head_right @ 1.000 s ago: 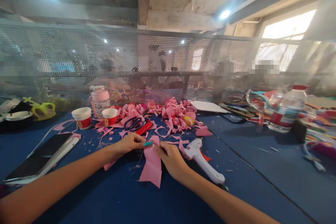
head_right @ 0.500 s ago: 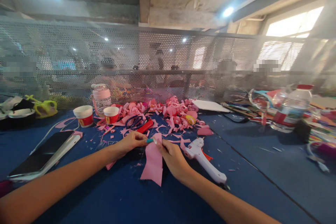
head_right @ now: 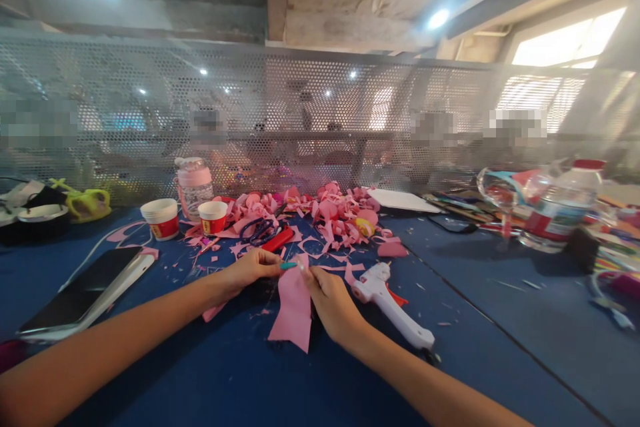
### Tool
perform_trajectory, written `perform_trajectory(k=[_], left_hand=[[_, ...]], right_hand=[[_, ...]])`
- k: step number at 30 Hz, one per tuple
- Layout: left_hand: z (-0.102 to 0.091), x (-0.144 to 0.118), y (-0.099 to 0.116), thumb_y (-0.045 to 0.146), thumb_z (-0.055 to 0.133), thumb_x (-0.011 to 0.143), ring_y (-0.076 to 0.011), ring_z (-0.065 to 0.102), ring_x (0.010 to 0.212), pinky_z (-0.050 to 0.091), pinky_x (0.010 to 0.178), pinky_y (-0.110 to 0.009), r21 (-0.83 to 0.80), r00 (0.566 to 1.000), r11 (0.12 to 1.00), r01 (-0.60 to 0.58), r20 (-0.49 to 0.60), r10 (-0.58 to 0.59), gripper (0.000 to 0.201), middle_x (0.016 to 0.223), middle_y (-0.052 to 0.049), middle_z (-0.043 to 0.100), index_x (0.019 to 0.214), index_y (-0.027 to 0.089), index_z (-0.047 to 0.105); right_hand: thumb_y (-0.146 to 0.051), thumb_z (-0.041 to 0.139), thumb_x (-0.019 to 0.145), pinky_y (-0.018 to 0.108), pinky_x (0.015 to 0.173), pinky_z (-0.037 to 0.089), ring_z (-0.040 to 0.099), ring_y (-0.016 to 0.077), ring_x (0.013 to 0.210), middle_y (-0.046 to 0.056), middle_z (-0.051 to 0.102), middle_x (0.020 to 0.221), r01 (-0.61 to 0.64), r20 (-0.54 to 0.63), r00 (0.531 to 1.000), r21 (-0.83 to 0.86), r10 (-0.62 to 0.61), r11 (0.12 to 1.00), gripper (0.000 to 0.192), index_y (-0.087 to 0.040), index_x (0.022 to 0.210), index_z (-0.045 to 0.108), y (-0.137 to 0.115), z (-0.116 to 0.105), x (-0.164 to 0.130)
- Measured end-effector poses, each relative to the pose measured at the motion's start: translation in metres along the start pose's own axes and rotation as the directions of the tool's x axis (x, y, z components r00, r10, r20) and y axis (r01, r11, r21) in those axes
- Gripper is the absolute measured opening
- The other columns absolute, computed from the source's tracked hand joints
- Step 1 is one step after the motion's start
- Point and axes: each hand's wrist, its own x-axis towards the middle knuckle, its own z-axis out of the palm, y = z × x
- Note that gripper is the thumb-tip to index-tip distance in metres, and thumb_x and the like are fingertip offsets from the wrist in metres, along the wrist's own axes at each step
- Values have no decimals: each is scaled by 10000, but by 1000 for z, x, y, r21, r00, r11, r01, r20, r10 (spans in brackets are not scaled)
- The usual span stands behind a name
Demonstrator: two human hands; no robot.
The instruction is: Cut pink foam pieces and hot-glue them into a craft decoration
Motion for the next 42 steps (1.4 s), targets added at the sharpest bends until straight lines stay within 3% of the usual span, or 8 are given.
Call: perform_trajectory(k=[8,20,25,31,42], left_hand=[[-1,3,-7,587,677,499,-49,284,451,176,480,-221,-17,1000,1000,-22,-18,21,488,455,61,394,497,118,539],[-6,6,-9,530,724,471,-72,400,470,258,504,-223,-117,997,990,77,22,-75,435,497,33,510,565,120,615],[-6,5,-6,499,744,460,-49,318,449,211,495,-222,-56,998,997,54,15,-53,413,460,61,446,510,122,585],[-2,3,-4,534,719,477,-60,297,484,208,515,-231,10,999,999,-45,3,45,439,469,63,409,488,123,565],[2,2,-6,573,684,498,-76,337,505,231,505,-228,70,996,996,-59,-60,63,464,508,38,451,521,129,551]], right_hand=[[-461,264,864,234,431,305,421,112,434,-25,422,450,46,-90,994,-140,-59,989,404,-205,564,352,-6,0,-2],[-389,252,867,264,484,284,437,131,485,13,501,524,125,-100,980,-375,-174,919,356,-208,571,333,-5,-3,-3],[-432,226,881,259,483,272,441,134,483,-2,469,510,126,-69,984,-368,-162,921,390,-214,569,311,-7,-2,-4],[-430,212,899,267,564,338,506,155,570,10,524,589,129,-75,985,-297,-158,946,402,-197,658,435,-4,-1,-5],[-487,179,888,272,545,359,492,155,541,16,525,564,126,-90,983,-284,-158,950,471,-198,648,462,-9,-1,-5]])
